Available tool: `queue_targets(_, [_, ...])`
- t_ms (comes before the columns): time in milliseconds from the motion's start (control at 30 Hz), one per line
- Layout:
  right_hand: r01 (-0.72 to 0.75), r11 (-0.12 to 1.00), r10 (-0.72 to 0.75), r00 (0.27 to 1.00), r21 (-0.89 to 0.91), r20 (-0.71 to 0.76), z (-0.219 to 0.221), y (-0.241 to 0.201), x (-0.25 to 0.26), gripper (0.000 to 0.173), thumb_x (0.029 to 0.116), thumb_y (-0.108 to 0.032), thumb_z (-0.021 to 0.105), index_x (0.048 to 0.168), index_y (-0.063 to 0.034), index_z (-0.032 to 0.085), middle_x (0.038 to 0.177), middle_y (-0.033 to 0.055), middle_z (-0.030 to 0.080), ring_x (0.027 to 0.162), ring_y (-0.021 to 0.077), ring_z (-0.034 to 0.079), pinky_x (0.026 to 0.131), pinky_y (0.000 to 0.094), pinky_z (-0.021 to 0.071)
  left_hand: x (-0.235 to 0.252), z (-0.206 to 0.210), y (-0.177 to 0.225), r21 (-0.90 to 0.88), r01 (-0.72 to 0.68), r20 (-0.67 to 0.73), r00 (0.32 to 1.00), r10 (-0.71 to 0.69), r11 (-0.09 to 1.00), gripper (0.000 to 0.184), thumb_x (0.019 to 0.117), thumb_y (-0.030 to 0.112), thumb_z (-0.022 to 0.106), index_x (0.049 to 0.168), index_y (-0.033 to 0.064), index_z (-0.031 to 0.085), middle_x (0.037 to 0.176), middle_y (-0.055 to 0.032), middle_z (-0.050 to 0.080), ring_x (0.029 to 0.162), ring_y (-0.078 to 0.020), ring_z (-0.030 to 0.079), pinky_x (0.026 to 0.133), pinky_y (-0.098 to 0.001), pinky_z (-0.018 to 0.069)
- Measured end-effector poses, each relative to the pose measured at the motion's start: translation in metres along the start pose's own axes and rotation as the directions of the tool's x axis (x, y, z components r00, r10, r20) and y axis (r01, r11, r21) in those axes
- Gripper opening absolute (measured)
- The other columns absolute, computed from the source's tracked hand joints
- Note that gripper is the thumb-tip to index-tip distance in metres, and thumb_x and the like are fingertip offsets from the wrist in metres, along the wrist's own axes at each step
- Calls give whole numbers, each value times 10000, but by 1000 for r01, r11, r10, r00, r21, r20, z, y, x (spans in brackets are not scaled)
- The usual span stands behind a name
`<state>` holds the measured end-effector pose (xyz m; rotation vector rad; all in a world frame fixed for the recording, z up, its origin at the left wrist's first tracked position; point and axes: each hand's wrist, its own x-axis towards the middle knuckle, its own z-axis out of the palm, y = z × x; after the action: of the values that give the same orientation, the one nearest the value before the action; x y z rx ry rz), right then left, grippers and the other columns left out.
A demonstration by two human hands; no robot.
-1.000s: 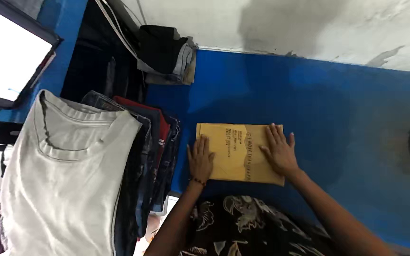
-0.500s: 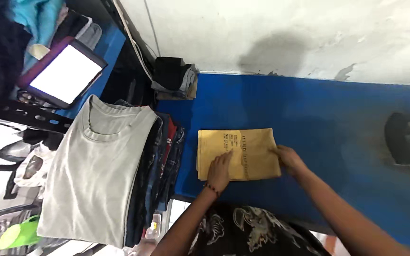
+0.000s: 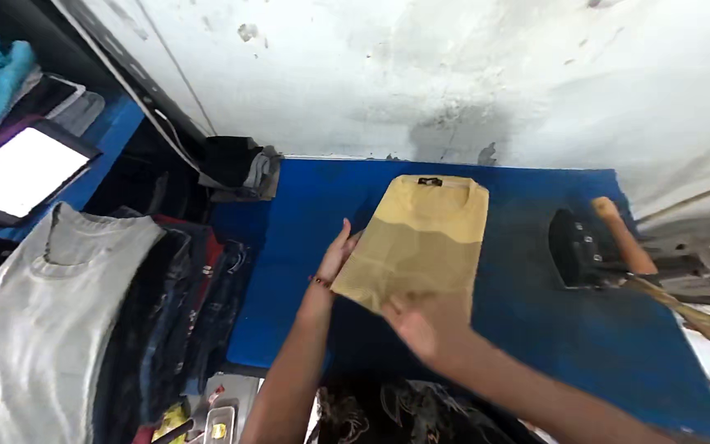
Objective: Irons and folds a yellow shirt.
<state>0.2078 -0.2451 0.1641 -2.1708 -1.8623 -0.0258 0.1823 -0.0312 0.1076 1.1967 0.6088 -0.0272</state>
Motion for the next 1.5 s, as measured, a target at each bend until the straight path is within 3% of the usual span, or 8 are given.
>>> queue_targets(200, [-549, 825, 488, 812, 135, 322, 10, 127, -119, 582, 917, -234, 743, 1425, -9, 570, 1434, 282, 556, 1319, 505, 527, 1027, 716, 421, -38, -17, -113, 445, 311, -337, 927, -164, 840, 412, 1029, 151, 608, 1384, -50, 553, 1341, -249, 613, 1214, -339, 615, 1014, -499, 501])
queue_targets(367, [-958, 265, 964, 261, 113, -50, -14, 339, -239, 822, 875, -230, 828, 1463, 108, 365, 1320, 443, 495, 1208, 656, 488, 932, 819, 394, -65, 7, -141, 535, 321, -531, 847, 15, 781, 249, 973, 110, 693, 1163, -50, 698, 1095, -201, 731, 999, -283, 711, 950, -456, 544])
queue_targets(533, [-894, -101, 994, -68, 437, 90, 1, 356, -220, 676, 905, -252, 800, 1379, 118, 490, 1269, 384, 581, 1146, 515, 597, 969, 699, 459, -55, 18, -131, 660, 424, -573, 818, 51, 620, 274, 991, 172, 680, 1159, -45, 679, 1211, -236, 664, 1109, -352, 662, 996, -511, 515])
queue_targets(667, [-832, -179, 943, 8, 526, 333, -18, 376, -213, 550, 1008, -453, 588, 1315, 3, 561, 1079, 120, 649, 863, 165, 639, 768, 383, 554, -60, 56, -147, 973, -42, -45, 930, 365, 227, 326, 976, 203, 648, 1193, -32, 704, 1310, -264, 644, 1241, -447, 607, 1013, -614, 476])
queue_targets(800, [-908, 188, 964, 243, 375, 107, -52, 331, -148, 735, 968, -354, 713, 1488, 65, 407, 1386, 362, 528, 1269, 526, 527, 1032, 709, 418, -53, 75, -173, 803, -596, 558, 766, 318, 25, 228, 875, 150, 763, 1055, 11, 740, 1130, -204, 722, 1088, -389, 696, 893, -557, 560])
queue_targets(933, [-828, 488, 833, 536, 275, 136, -9, 233, -96, 670, 965, -273, 726, 1477, 50, 438, 1336, 305, 592, 1194, 470, 612, 1012, 640, 492, -50, 55, -178, 757, -652, 618, 736, 277, 46, 280, 827, 139, 812, 1069, 15, 745, 1149, -205, 717, 1109, -395, 683, 908, -577, 541])
queue_targets(1133, [-779, -106, 880, 216, 618, 423, 105, 204, -83, 426, 1088, -227, 520, 1392, 72, 505, 1224, 283, 645, 1013, 374, 692, 887, 514, 567, -47, 68, -186, 620, -776, 769, 571, 288, -116, 117, 867, 28, 732, 978, 50, 758, 998, -141, 746, 956, -324, 730, 796, -496, 588])
queue_targets(1500, [-796, 5, 937, 216, 605, 276, 122, 239, -58, 256, 970, -168, 702, 1122, 38, 703, 1119, 276, 689, 1085, 448, 652, 942, 640, 494, -55, 65, -196, 625, -768, 768, 571, 290, -141, 130, 812, -67, 700, 897, 18, 749, 907, -140, 746, 869, -320, 739, 756, -448, 605])
